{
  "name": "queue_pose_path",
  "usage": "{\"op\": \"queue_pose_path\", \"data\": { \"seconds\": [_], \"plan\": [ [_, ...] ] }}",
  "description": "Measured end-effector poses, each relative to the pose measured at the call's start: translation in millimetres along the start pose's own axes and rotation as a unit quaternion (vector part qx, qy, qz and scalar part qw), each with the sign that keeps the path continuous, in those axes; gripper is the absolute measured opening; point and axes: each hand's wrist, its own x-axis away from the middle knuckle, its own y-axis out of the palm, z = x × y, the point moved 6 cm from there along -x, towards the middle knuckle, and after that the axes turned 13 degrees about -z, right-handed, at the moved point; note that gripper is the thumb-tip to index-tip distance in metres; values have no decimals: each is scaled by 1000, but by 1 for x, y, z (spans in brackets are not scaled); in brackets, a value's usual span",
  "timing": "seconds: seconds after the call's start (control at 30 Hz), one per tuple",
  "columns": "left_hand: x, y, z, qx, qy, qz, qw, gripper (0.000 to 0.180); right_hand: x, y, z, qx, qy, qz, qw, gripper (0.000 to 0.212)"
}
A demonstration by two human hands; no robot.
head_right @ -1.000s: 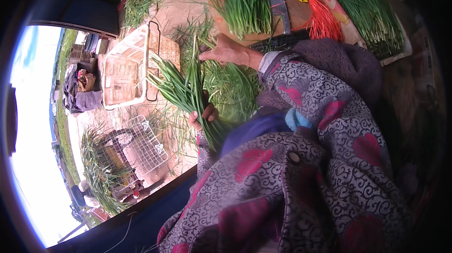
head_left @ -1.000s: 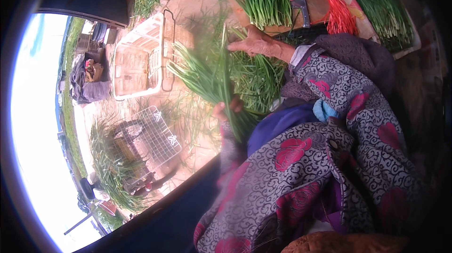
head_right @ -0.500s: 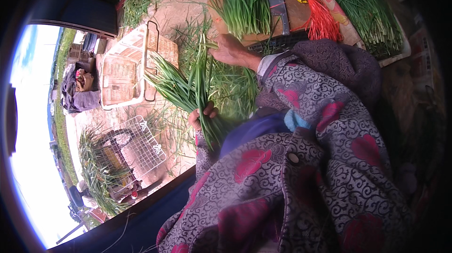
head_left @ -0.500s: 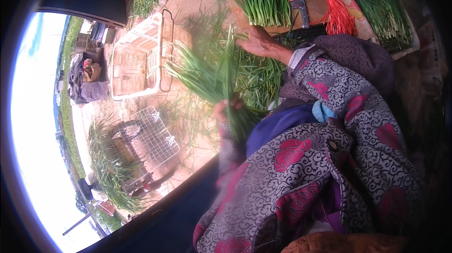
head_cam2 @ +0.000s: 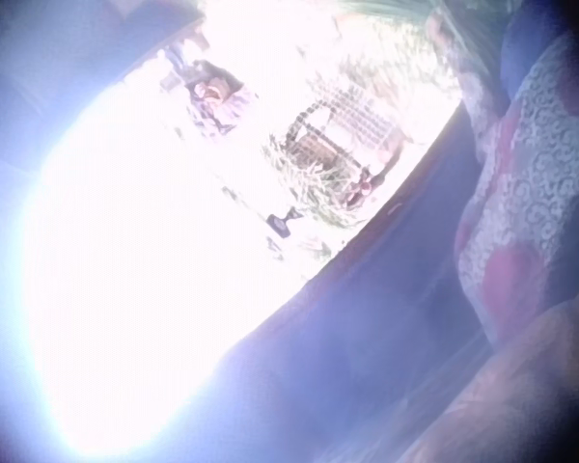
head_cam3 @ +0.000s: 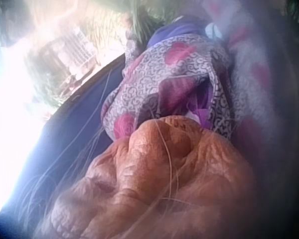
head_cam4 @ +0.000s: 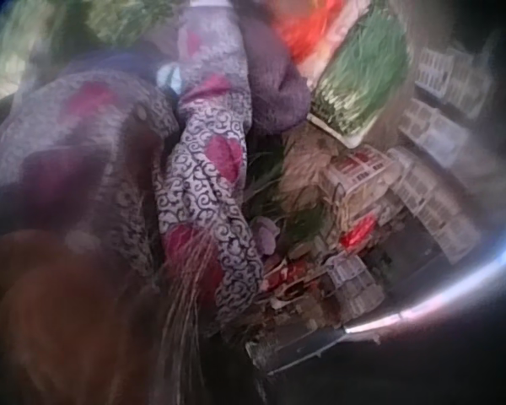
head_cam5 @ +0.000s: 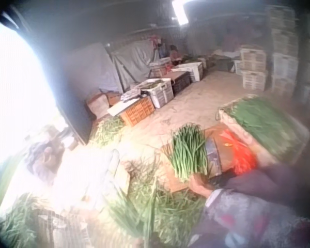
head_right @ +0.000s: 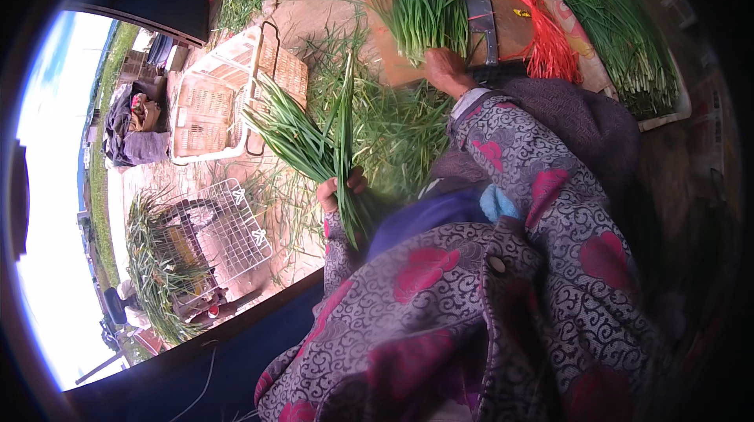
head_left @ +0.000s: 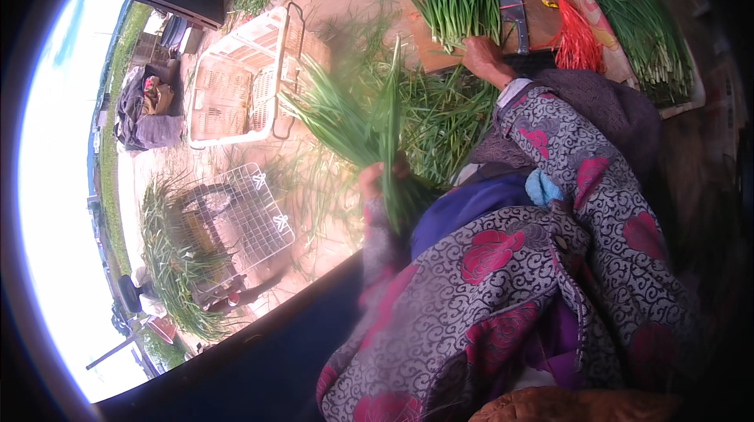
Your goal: The person gathers a bundle of green leafy vegetables by hand, aligns them on a wooden board, and trims the root ends using a knife before tying the bundle with red string.
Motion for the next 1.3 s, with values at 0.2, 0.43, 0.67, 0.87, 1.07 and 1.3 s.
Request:
{"op": "queue_pose_path", "data": {
  "seconds": [0.2,0.43,0.67,0.87,1.07,1.3],
  "plan": [
    [17,-11,26,-136,-28,37,990,39,13,46,11,188,-34,-93,977,24],
    [30,-28,32,-155,-25,102,982,49,8,47,45,234,16,-98,967,23],
    [57,-62,67,-295,-17,209,932,53,15,18,37,177,15,-53,983,25],
    [52,-24,79,-186,25,156,970,48,18,19,82,224,53,-125,965,32],
    [50,-25,84,-204,35,190,960,31,44,-1,-77,-289,-145,-233,917,71],
    [20,-58,15,-276,-86,193,938,60,43,20,-136,-536,-69,-265,798,40]
  ]
}}
